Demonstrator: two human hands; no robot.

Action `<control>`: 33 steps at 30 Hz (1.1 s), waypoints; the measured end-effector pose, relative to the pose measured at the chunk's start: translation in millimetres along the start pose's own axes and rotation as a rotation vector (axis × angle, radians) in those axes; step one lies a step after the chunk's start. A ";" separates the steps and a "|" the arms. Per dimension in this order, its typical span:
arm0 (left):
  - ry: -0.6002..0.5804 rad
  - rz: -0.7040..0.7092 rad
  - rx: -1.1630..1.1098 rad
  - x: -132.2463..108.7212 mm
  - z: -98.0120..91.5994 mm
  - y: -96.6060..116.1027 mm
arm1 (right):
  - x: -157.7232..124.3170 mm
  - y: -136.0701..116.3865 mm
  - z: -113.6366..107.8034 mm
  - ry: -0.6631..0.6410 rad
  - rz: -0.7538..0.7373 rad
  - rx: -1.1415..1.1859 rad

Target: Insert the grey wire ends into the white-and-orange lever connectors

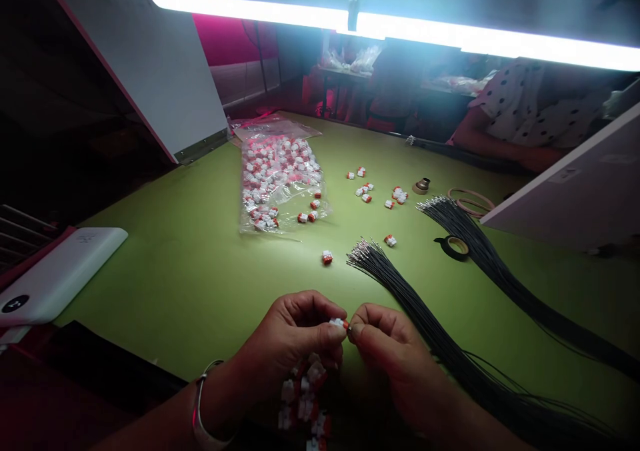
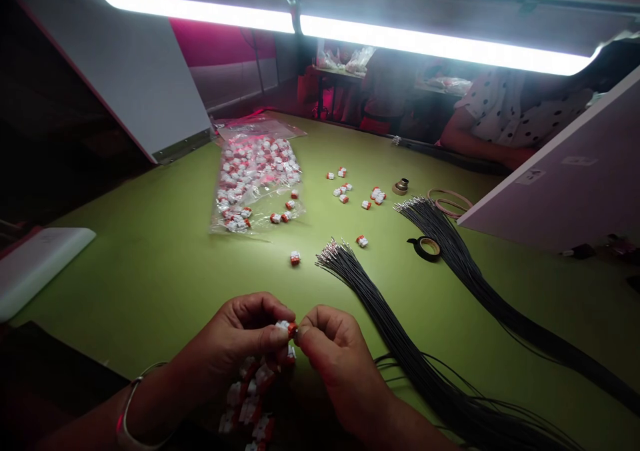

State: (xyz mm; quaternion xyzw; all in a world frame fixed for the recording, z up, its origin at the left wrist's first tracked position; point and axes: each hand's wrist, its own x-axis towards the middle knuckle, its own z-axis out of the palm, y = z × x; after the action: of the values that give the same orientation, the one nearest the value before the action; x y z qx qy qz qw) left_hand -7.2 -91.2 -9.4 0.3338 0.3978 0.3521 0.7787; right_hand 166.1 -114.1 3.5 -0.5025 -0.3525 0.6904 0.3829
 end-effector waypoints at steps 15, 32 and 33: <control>0.020 0.015 0.018 0.6 -1.3 -4.1 | 6.1 12.8 -3.7 0.063 -0.340 -0.397; 0.010 0.021 -0.060 -4.2 1.7 -0.6 | 0.5 8.5 1.2 0.060 -0.466 -0.511; 0.017 0.026 -0.071 -5.2 1.9 -0.2 | -0.4 5.8 1.9 0.060 -0.464 -0.506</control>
State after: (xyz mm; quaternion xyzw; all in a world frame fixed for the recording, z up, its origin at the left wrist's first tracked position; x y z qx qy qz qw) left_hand -7.8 -96.0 -6.7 0.3082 0.3874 0.3788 0.7819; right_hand 163.3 -117.4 -1.0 -0.5080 -0.6062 0.4604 0.4031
